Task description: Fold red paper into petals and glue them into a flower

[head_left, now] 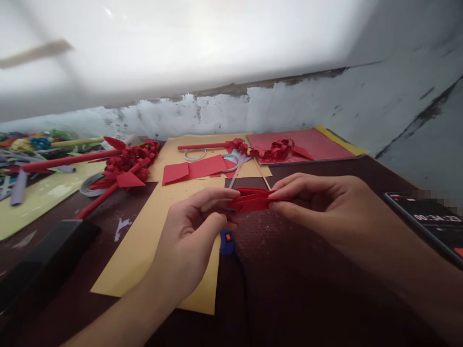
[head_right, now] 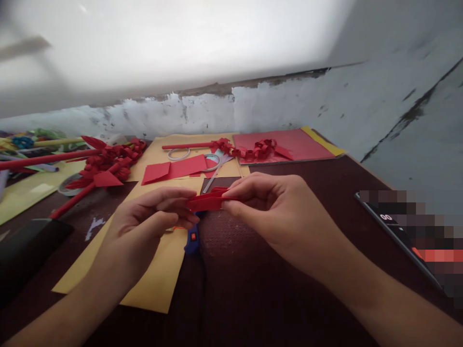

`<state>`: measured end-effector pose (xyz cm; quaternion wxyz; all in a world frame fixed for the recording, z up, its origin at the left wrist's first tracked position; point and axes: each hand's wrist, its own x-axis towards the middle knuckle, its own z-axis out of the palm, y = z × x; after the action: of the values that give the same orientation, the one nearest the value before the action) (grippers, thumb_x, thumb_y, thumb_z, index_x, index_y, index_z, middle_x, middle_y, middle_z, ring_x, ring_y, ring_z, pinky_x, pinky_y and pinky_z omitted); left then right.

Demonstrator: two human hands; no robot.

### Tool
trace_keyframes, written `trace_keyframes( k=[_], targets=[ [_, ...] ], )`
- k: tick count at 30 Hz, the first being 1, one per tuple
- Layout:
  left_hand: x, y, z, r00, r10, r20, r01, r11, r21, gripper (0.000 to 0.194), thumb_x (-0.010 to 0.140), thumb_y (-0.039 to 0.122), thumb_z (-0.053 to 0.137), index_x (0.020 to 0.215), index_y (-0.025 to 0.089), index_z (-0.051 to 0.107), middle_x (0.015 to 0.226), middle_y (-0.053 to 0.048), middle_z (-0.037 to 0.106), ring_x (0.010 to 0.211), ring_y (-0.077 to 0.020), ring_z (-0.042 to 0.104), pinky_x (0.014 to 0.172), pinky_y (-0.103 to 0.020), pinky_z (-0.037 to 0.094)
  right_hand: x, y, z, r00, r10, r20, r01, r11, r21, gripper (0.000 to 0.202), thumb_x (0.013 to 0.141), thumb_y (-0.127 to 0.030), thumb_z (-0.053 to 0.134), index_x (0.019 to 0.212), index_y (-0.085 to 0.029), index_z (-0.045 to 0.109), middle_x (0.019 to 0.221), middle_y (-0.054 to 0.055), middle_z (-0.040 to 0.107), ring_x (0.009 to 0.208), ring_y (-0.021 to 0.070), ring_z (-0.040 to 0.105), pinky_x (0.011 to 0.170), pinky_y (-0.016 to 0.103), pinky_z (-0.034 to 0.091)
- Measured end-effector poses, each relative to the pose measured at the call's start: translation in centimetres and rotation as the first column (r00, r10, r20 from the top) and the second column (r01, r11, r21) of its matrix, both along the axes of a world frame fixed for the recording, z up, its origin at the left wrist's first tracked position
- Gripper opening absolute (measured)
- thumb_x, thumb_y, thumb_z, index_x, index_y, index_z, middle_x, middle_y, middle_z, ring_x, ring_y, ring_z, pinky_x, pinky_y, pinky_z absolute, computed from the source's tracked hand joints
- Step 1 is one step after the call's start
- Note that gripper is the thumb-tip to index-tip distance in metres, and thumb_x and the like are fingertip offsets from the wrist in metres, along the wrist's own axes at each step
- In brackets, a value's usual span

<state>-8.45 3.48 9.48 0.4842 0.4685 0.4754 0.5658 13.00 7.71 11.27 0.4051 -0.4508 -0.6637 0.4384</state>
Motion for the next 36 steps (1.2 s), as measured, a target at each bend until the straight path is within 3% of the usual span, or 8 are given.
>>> trace_keyframes(
  k=[4, 7, 10, 15, 20, 23, 28, 36],
  targets=[
    [0.3, -0.5, 0.0, 0.993, 0.006, -0.122, 0.003, 0.997, 0.074, 0.027, 0.086, 0.014, 0.079, 0.11, 0.026, 0.078, 0.093, 0.002, 0.082, 0.083, -0.0135, 0.078, 0.075, -0.018, 0.062, -0.1, -0.1, 0.0, 1.0, 0.01, 0.014, -0.01, 1.0, -0.001, 0.012, 0.08, -0.041, 0.091, 0.084, -0.03, 0.086, 0.095, 0.001, 0.081, 0.087, 0.0214, 0.072, 0.075, 0.029, 0.054],
    [0.4, -0.7, 0.0, 0.943, 0.139, -0.301, -0.08, 0.976, 0.202, 0.019, 0.083, 0.013, 0.082, 0.096, 0.026, 0.08, 0.082, 0.005, 0.08, 0.072, -0.0103, 0.074, 0.067, -0.014, 0.059, -0.3, -0.3, 0.1, 1.0, 0.03, 0.004, -0.03, 1.0, -0.003, 0.012, 0.081, -0.04, 0.09, 0.085, -0.03, 0.086, 0.094, 0.001, 0.081, 0.086, 0.0222, 0.073, 0.071, 0.029, 0.053],
    [0.6, -0.7, 0.0, 0.895, 0.242, -0.375, -0.142, 0.951, 0.276, 0.016, 0.083, 0.01, 0.08, 0.085, 0.025, 0.081, 0.076, 0.005, 0.078, 0.064, -0.0087, 0.071, 0.061, -0.013, 0.056, -0.4, -0.4, 0.2, 0.999, 0.037, -0.018, -0.038, 0.999, -0.008, 0.011, 0.081, -0.039, 0.09, 0.085, -0.029, 0.085, 0.092, 0.002, 0.081, 0.081, 0.0219, 0.073, 0.066, 0.029, 0.053],
    [0.9, -0.9, 0.1, 0.889, 0.296, -0.35, -0.207, 0.94, 0.27, 0.018, 0.084, 0.009, 0.081, 0.082, 0.027, 0.081, 0.07, 0.008, 0.075, 0.061, -0.0062, 0.068, 0.057, -0.01, 0.052, -0.4, -0.6, 0.3, 0.999, 0.031, -0.022, -0.032, 0.999, -0.013, 0.014, 0.08, -0.033, 0.091, 0.085, -0.025, 0.081, 0.083, 0.003, 0.08, 0.073, 0.0225, 0.074, 0.065, 0.032, 0.057],
    [1.0, -0.9, 0.1, 0.902, 0.284, -0.325, -0.195, 0.94, 0.28, 0.021, 0.083, 0.007, 0.082, 0.082, 0.028, 0.082, 0.071, 0.009, 0.076, 0.062, -0.0042, 0.068, 0.06, -0.008, 0.052, -0.7, -0.5, -0.1, 0.99, 0.021, -0.137, -0.02, 1.0, 0.015, 0.023, 0.076, -0.02, 0.092, 0.086, -0.028, 0.072, 0.086, -0.003, 0.078, 0.082, 0.0186, 0.076, 0.07, 0.024, 0.058],
    [1.0, -1.0, 0.1, 0.913, 0.269, -0.307, -0.183, 0.942, 0.281, 0.021, 0.083, 0.007, 0.082, 0.083, 0.028, 0.082, 0.072, 0.01, 0.076, 0.063, -0.0035, 0.067, 0.06, -0.007, 0.052, -0.7, -0.6, -0.1, 0.987, 0.039, -0.155, -0.035, 0.999, 0.027, 0.027, 0.076, -0.015, 0.091, 0.092, -0.031, 0.076, 0.089, -0.004, 0.079, 0.085, 0.0179, 0.077, 0.073, 0.023, 0.059],
    [1.1, -1.1, 0.3, 0.919, 0.254, -0.301, -0.171, 0.946, 0.277, 0.021, 0.084, 0.006, 0.081, 0.083, 0.027, 0.08, 0.073, 0.01, 0.076, 0.065, -0.0034, 0.068, 0.062, -0.007, 0.053, -0.6, -0.9, 0.1, 0.997, 0.067, -0.039, -0.066, 0.997, 0.038, 0.016, 0.083, -0.019, 0.086, 0.094, -0.031, 0.085, 0.083, -0.001, 0.081, 0.072, 0.017, 0.074, 0.067, 0.025, 0.058],
    [1.2, -1.3, 0.7, 0.922, 0.222, -0.318, -0.158, 0.963, 0.217, 0.019, 0.084, 0.008, 0.081, 0.087, 0.026, 0.082, 0.075, 0.008, 0.078, 0.066, -0.0069, 0.074, 0.064, -0.01, 0.058, -0.8, -1.0, 0.3, 0.998, 0.049, -0.025, -0.048, 0.997, 0.066, 0.011, 0.084, -0.022, 0.086, 0.092, -0.03, 0.086, 0.077, -0.001, 0.08, 0.068, 0.0155, 0.072, 0.057, 0.021, 0.053]
  ],
)
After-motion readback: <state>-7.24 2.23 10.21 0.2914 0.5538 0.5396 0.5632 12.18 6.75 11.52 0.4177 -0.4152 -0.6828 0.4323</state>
